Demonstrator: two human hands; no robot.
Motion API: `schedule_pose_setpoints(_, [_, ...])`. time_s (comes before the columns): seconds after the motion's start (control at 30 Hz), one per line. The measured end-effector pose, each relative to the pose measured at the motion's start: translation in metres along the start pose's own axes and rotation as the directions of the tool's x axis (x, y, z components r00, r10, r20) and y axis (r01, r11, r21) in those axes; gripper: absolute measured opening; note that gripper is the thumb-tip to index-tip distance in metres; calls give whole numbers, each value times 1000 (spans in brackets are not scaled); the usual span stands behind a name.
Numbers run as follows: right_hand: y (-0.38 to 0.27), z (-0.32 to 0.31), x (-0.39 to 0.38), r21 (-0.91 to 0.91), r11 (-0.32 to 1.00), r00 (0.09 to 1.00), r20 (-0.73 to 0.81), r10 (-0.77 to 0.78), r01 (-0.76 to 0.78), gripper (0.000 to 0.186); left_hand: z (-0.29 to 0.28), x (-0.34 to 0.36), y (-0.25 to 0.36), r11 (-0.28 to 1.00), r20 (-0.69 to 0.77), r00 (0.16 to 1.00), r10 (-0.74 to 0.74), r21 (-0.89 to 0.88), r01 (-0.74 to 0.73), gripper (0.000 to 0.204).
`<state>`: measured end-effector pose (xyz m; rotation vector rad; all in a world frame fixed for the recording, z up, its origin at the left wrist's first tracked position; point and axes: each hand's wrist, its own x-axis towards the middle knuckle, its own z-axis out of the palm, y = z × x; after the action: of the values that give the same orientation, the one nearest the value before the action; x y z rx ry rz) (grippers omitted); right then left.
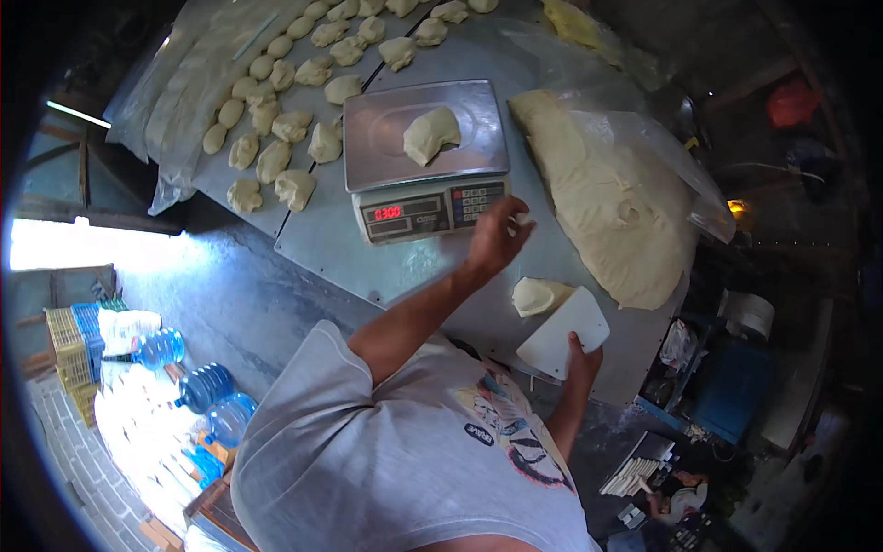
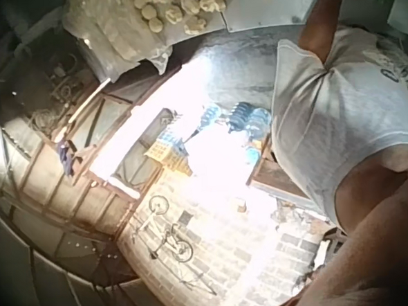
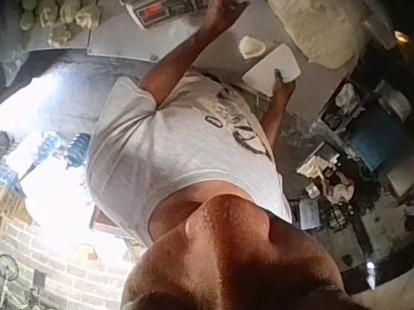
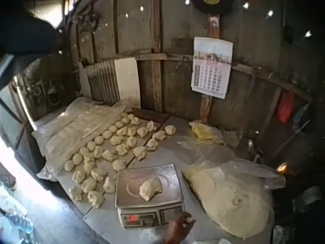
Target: The person weighs dough pieces on a scale and rolls them into balls by hand, placing them on a table under a plastic sheet.
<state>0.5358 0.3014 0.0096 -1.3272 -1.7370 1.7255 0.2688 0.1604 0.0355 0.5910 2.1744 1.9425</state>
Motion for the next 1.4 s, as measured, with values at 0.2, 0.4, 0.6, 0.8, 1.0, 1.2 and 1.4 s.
schedule_pose_setpoints(0.2, [-12,-13,-25,92,995,990,-124,61,-49,48,13,-12,-33,885,96,924,370,265,-382,33])
schedule_pose_setpoints(0.4, [6,-13,-8,88,995,990,-133,49,-37,48,47,-74,-58,752,649,761,-1,503,-427,63])
schedule_pose_setpoints(0.6, [-4,-5,-19,138,988,983,-163,86,-64,49,-76,103,-7,85,240,963,-123,969,-231,81])
schedule_pose_setpoints(0.8, [2,3,-21,69,997,997,-71,-16,21,48,-177,180,-40,528,179,957,-229,848,-32,54])
schedule_pose_setpoints(1.0, [8,-11,-15,90,996,997,-71,1,6,49,-161,212,116,697,-297,688,663,581,-421,50])
schedule_pose_setpoints(1.2, [-21,-8,-6,108,994,997,-81,-5,14,51,-159,245,-11,529,-137,991,11,841,110,49])
schedule_pose_setpoints(1.4, [-28,-40,-14,-66,989,942,-319,106,-134,51,28,-17,-52,958,522,850,-74,275,-86,66])
